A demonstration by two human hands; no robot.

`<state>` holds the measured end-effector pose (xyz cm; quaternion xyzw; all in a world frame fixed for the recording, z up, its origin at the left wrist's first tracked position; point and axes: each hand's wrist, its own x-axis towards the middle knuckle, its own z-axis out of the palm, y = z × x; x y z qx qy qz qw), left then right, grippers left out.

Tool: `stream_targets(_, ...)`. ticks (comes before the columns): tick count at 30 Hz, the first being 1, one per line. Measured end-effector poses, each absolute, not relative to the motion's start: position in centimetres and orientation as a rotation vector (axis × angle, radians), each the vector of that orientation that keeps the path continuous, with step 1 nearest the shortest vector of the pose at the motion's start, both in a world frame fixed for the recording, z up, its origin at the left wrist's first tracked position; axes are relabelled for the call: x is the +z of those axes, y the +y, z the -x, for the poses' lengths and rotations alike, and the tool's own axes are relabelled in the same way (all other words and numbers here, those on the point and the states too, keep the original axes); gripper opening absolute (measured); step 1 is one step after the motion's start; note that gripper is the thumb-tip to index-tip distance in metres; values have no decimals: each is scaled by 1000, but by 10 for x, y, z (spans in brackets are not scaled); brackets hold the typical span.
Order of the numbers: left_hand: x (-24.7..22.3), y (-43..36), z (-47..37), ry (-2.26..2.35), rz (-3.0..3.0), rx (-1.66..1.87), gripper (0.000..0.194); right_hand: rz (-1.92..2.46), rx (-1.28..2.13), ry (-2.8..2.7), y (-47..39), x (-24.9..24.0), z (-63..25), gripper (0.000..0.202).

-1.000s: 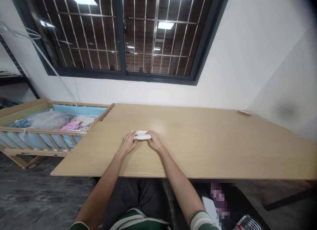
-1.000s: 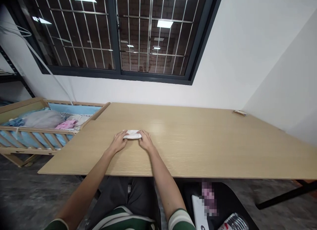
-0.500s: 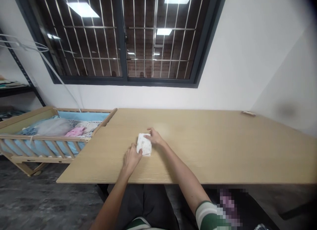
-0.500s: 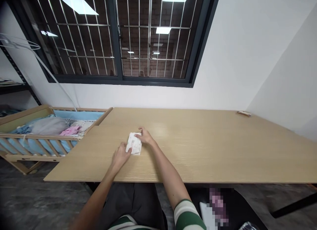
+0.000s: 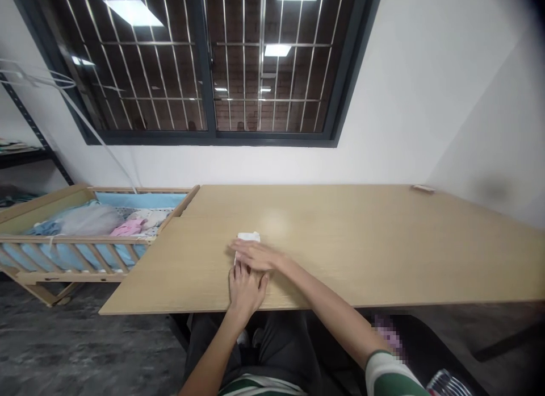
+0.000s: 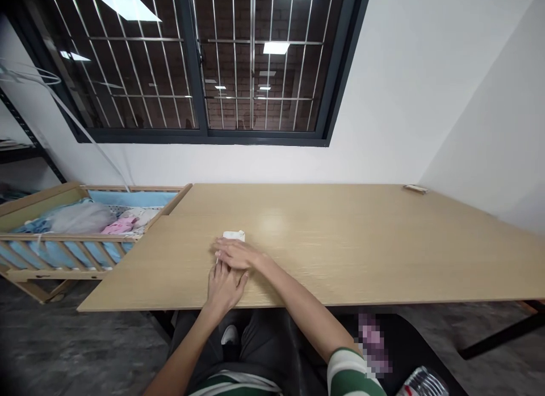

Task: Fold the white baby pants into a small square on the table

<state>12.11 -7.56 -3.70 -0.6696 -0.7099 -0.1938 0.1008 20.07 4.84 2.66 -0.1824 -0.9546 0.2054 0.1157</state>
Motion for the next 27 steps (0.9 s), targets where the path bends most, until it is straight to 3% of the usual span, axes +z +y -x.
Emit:
stream_targets(8,-30,-74,-117,-2187,2090,-576,65,593,789,-2738,64,2,-215,47)
stream_targets(13,-29,-73,-118,-2225,2091,-643,67,726,774,-2723,104,2,-218,54)
stream_targets(21,-24,-69,-114,-2244,2070,-667,60,897,504,-2704,131,-6,-221,63)
stream_targets(27,-8,-46,-76,-2491,1771,-716,50,1064,101,-2548,117,-3,-223,51)
